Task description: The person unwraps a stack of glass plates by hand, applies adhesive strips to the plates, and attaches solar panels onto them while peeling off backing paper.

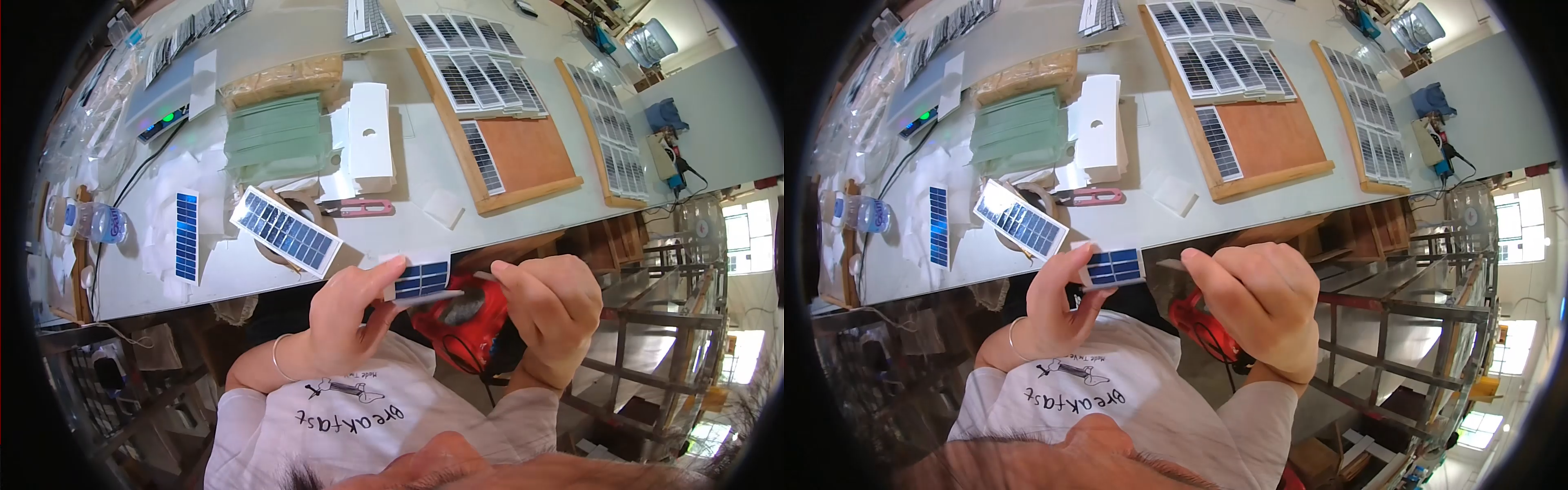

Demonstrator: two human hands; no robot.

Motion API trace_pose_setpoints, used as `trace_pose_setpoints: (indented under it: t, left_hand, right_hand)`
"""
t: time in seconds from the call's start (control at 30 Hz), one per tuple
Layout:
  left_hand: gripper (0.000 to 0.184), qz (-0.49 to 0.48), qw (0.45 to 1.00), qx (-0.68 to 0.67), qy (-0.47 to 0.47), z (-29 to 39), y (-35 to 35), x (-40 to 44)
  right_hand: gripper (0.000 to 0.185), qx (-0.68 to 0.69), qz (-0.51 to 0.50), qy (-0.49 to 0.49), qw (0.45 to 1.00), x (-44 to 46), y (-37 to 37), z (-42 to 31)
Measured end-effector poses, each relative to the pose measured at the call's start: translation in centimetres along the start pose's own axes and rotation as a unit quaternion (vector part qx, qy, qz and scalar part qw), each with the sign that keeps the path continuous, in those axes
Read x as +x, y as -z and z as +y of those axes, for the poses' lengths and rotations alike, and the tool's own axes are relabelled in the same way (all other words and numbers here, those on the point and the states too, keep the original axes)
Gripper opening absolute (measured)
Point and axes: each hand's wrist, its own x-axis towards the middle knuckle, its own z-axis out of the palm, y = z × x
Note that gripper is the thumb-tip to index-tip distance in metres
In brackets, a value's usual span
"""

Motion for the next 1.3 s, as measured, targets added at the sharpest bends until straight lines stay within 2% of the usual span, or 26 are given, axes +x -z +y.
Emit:
trace_pose_setpoints:
  t: [0.13, 0.2, 0.23, 0.33, 0.4, 0.5, 0.7, 0.9, 1.0, 1.3]
  left_hand:
    - [0.063, 0.061, 0.988, 0.094, -0.103, -0.7, -1.0, -0.2]
    - [0.051, 0.063, 0.988, 0.059, -0.131, -0.5, -1.0, 0.4]
    - [0.049, 0.071, 0.984, 0.061, -0.148, -0.6, -1.0, 0.4]
    - [0.042, 0.098, 0.972, 0.096, -0.19, -0.6, -1.5, 0.5]
    - [0.041, 0.104, 0.967, 0.101, -0.208, -0.6, -1.6, 0.5]
    - [0.04, 0.113, 0.967, 0.094, -0.205, -0.6, -1.8, 0.4]
    - [0.037, 0.131, 0.963, 0.093, -0.215, -0.4, -2.0, 0.4]
    - [0.039, 0.117, 0.97, 0.066, -0.202, -0.6, -2.2, -0.1]
    - [0.036, 0.124, 0.957, 0.056, -0.255, -1.1, -2.0, 0.3]
    - [0.027, 0.111, 0.969, 0.04, -0.217, -0.9, -1.8, 0.1]
  right_hand:
    - [0.044, 0.016, -0.016, -0.044, 0.999, 0.0, 0.5, -1.2]
    - [0.044, 0.018, -0.012, -0.081, 0.997, 0.4, 0.8, -2.2]
    - [0.043, 0.008, -0.049, -0.093, 0.994, 1.0, 1.8, -2.6]
    - [0.049, -0.014, -0.032, -0.051, 0.998, -0.1, 1.8, -2.3]
    - [0.046, -0.03, -0.029, -0.03, 0.999, -0.5, 1.9, -2.4]
    - [0.037, -0.014, -0.003, -0.01, 1.0, -0.8, 1.8, -2.5]
    - [0.041, 0.0, -0.039, 0.036, 0.999, -0.6, 1.9, -2.4]
    - [0.044, 0.008, -0.071, 0.005, 0.997, -0.4, 1.6, -2.5]
    - [0.045, 0.012, -0.061, 0.007, 0.998, -0.4, 1.4, -2.4]
    - [0.043, 0.005, -0.047, 0.022, 0.999, -0.7, 1.3, -2.3]
